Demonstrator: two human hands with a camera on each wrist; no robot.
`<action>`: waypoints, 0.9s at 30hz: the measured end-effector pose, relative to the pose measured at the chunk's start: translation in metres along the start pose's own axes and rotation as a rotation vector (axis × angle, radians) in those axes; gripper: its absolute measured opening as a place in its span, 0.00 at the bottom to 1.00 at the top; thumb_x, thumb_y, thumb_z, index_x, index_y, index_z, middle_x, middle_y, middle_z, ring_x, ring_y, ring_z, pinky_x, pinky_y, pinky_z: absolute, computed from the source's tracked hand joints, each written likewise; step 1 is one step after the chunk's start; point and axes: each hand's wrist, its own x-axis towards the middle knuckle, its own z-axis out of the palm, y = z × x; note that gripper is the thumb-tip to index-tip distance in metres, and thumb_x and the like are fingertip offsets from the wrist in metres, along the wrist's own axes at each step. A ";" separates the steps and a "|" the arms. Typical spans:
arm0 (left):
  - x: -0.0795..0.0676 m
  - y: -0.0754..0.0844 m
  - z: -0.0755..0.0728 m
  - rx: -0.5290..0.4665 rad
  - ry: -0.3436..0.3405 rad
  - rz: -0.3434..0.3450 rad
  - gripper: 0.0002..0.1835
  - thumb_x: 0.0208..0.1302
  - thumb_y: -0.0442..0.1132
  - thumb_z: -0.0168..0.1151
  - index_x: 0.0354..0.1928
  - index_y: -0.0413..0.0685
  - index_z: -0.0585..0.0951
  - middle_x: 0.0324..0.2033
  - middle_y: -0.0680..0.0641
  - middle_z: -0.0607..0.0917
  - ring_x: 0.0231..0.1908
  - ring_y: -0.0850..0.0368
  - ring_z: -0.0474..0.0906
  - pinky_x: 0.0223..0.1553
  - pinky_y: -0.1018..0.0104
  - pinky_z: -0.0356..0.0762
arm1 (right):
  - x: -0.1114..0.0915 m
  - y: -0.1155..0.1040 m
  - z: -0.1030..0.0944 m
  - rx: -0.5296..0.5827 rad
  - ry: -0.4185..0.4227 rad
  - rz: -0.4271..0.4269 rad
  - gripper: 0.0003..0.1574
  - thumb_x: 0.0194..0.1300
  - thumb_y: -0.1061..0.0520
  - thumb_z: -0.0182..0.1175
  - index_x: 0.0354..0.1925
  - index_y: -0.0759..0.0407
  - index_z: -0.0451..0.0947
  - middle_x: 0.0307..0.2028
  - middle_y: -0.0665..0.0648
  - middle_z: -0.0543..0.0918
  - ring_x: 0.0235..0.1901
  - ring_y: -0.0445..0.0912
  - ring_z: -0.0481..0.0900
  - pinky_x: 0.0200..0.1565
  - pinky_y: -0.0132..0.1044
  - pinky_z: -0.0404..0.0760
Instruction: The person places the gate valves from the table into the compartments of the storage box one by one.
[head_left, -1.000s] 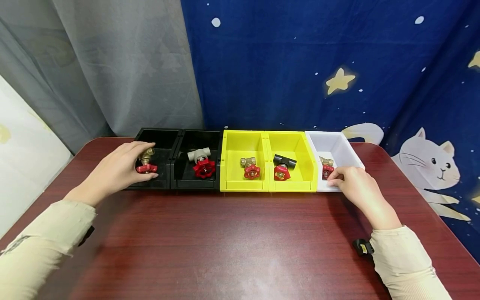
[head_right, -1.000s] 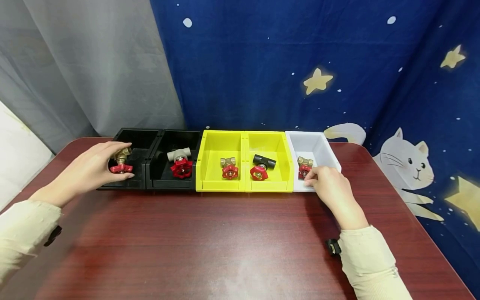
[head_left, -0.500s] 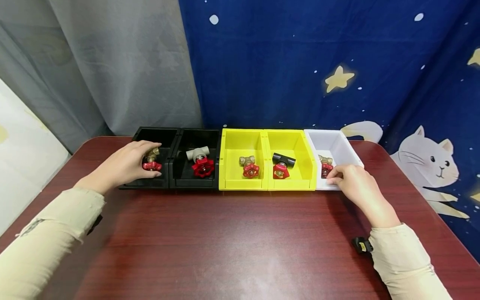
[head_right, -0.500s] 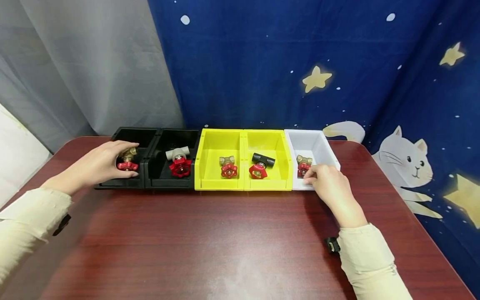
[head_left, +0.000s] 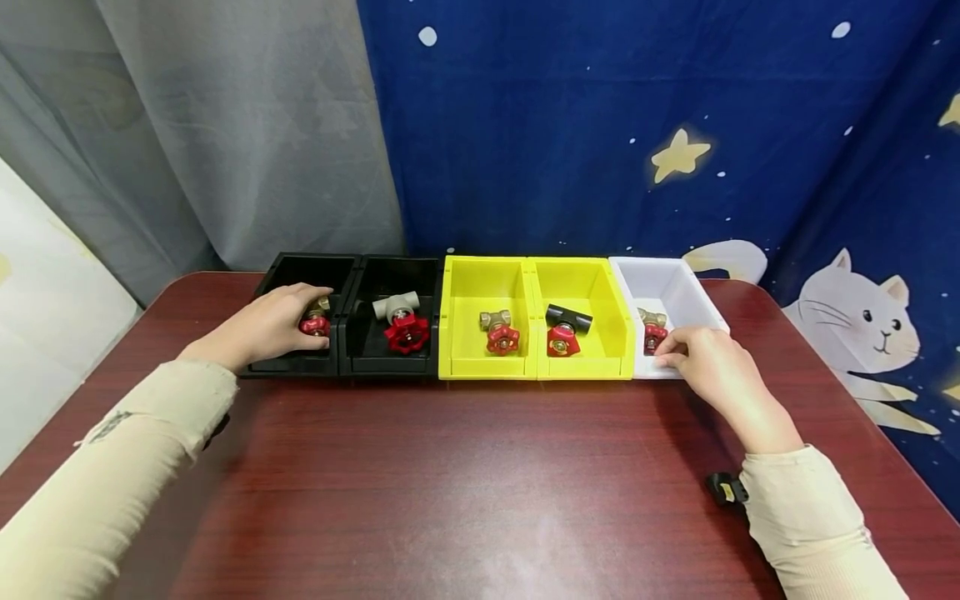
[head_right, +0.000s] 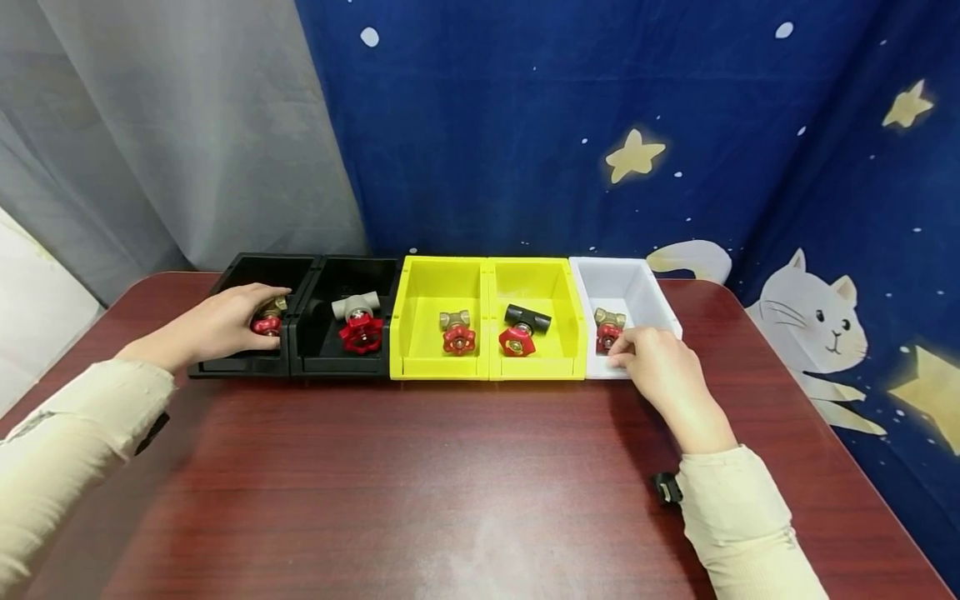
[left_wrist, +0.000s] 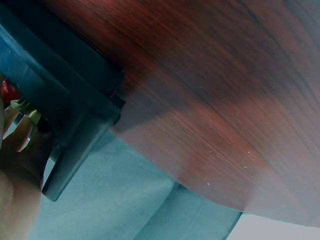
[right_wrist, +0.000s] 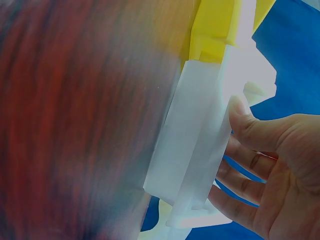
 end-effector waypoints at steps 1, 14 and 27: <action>0.001 0.000 0.001 0.001 -0.007 0.001 0.40 0.49 0.44 0.70 0.62 0.32 0.66 0.55 0.33 0.72 0.53 0.40 0.70 0.53 0.46 0.67 | 0.000 0.000 0.000 0.000 -0.002 0.003 0.03 0.57 0.55 0.65 0.27 0.52 0.83 0.33 0.60 0.83 0.32 0.55 0.76 0.32 0.54 0.72; 0.007 0.001 0.006 0.040 -0.138 -0.029 0.39 0.52 0.42 0.70 0.62 0.28 0.65 0.55 0.29 0.71 0.54 0.36 0.69 0.51 0.45 0.68 | 0.000 0.000 -0.001 0.003 0.000 0.008 0.03 0.56 0.55 0.66 0.27 0.51 0.83 0.33 0.59 0.83 0.32 0.55 0.76 0.32 0.54 0.72; 0.009 0.004 0.008 0.044 -0.195 -0.095 0.41 0.54 0.44 0.68 0.63 0.27 0.62 0.57 0.27 0.69 0.55 0.35 0.67 0.53 0.44 0.67 | 0.000 0.000 0.000 0.004 0.004 0.011 0.02 0.56 0.55 0.66 0.27 0.50 0.82 0.33 0.59 0.83 0.32 0.55 0.76 0.32 0.54 0.72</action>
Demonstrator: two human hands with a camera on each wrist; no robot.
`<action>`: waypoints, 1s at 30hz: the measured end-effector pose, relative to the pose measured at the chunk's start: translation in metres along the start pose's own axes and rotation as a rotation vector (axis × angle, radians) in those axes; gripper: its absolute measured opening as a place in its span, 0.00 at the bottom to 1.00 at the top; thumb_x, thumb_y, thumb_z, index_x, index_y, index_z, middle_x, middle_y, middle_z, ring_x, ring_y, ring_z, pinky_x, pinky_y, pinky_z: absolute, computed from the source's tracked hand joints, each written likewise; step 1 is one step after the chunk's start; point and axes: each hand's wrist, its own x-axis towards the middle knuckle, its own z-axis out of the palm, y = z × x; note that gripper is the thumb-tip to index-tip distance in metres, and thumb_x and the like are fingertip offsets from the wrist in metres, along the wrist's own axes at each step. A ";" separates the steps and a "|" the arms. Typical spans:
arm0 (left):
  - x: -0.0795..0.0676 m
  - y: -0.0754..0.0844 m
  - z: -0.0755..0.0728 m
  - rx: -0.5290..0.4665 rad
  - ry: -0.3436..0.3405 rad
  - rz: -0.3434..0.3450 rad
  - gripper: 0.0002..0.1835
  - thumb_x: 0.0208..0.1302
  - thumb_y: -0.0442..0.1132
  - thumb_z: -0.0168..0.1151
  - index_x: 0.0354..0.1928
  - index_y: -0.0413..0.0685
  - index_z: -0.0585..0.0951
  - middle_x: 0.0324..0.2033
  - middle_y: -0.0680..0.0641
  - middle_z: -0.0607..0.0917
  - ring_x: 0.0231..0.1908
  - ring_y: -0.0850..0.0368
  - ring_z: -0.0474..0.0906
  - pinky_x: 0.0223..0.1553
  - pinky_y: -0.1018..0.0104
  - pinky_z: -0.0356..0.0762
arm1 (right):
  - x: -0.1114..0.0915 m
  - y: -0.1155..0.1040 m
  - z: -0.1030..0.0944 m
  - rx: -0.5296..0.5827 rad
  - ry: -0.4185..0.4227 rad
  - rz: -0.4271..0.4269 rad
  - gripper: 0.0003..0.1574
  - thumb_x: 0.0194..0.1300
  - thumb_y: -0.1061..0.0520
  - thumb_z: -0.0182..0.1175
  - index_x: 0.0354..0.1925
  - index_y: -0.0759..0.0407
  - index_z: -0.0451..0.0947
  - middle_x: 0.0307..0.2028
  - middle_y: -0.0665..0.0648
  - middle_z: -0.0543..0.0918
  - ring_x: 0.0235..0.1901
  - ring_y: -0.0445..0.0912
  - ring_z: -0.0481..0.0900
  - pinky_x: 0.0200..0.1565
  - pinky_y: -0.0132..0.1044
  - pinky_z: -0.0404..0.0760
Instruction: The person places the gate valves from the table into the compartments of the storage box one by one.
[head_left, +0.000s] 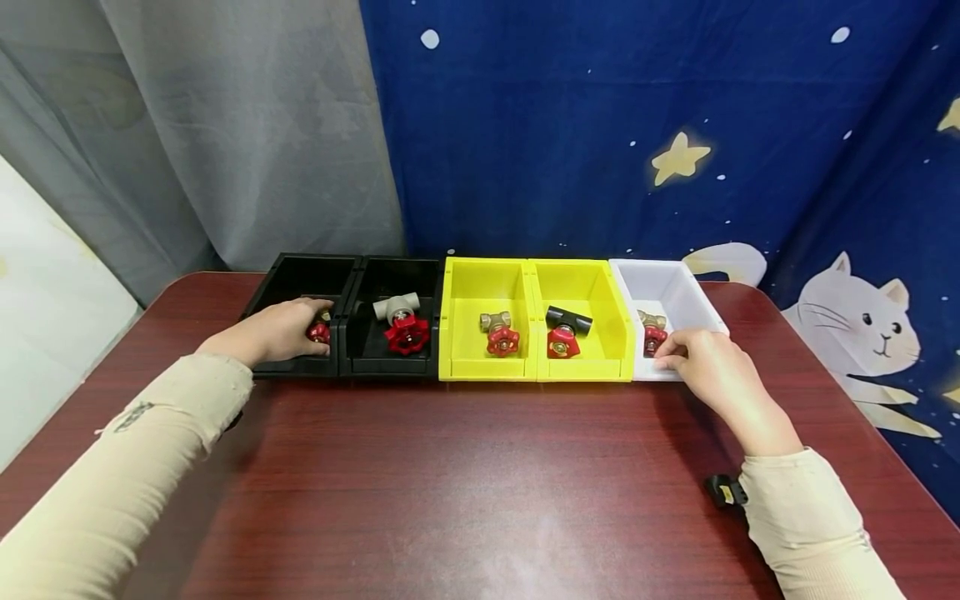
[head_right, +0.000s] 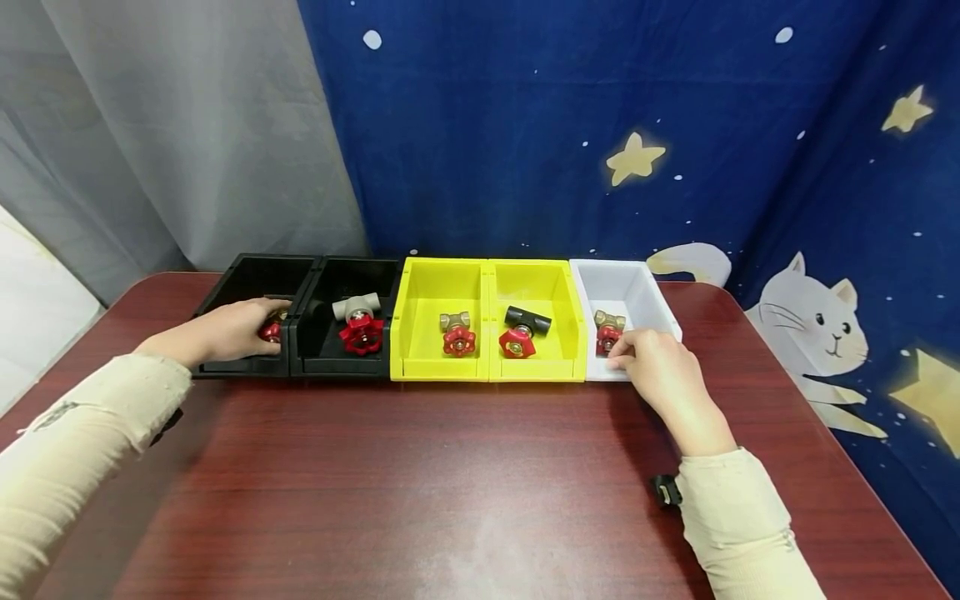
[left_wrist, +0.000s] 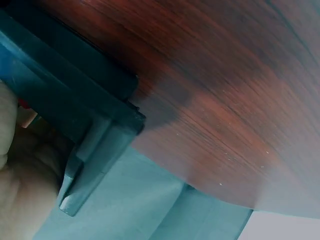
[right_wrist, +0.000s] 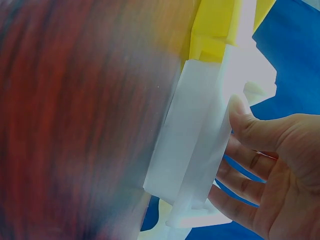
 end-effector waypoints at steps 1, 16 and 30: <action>0.000 0.001 0.000 -0.006 -0.003 -0.004 0.41 0.54 0.44 0.68 0.63 0.27 0.62 0.56 0.27 0.69 0.55 0.35 0.67 0.53 0.44 0.67 | 0.000 0.000 0.000 0.000 -0.001 0.000 0.02 0.56 0.55 0.66 0.27 0.50 0.82 0.33 0.59 0.83 0.32 0.55 0.76 0.32 0.54 0.72; -0.009 0.016 -0.005 0.000 0.043 -0.087 0.36 0.57 0.42 0.66 0.62 0.29 0.65 0.58 0.29 0.68 0.55 0.34 0.67 0.52 0.41 0.66 | 0.001 -0.001 0.000 -0.002 -0.018 0.004 0.02 0.56 0.55 0.65 0.28 0.51 0.83 0.33 0.58 0.83 0.32 0.54 0.76 0.33 0.53 0.72; -0.044 0.040 -0.012 -0.059 0.358 -0.195 0.22 0.64 0.40 0.54 0.58 0.38 0.72 0.54 0.34 0.73 0.49 0.37 0.71 0.40 0.41 0.71 | 0.003 -0.006 -0.011 -0.055 -0.120 -0.097 0.06 0.60 0.57 0.62 0.37 0.56 0.82 0.32 0.55 0.82 0.32 0.51 0.76 0.39 0.52 0.75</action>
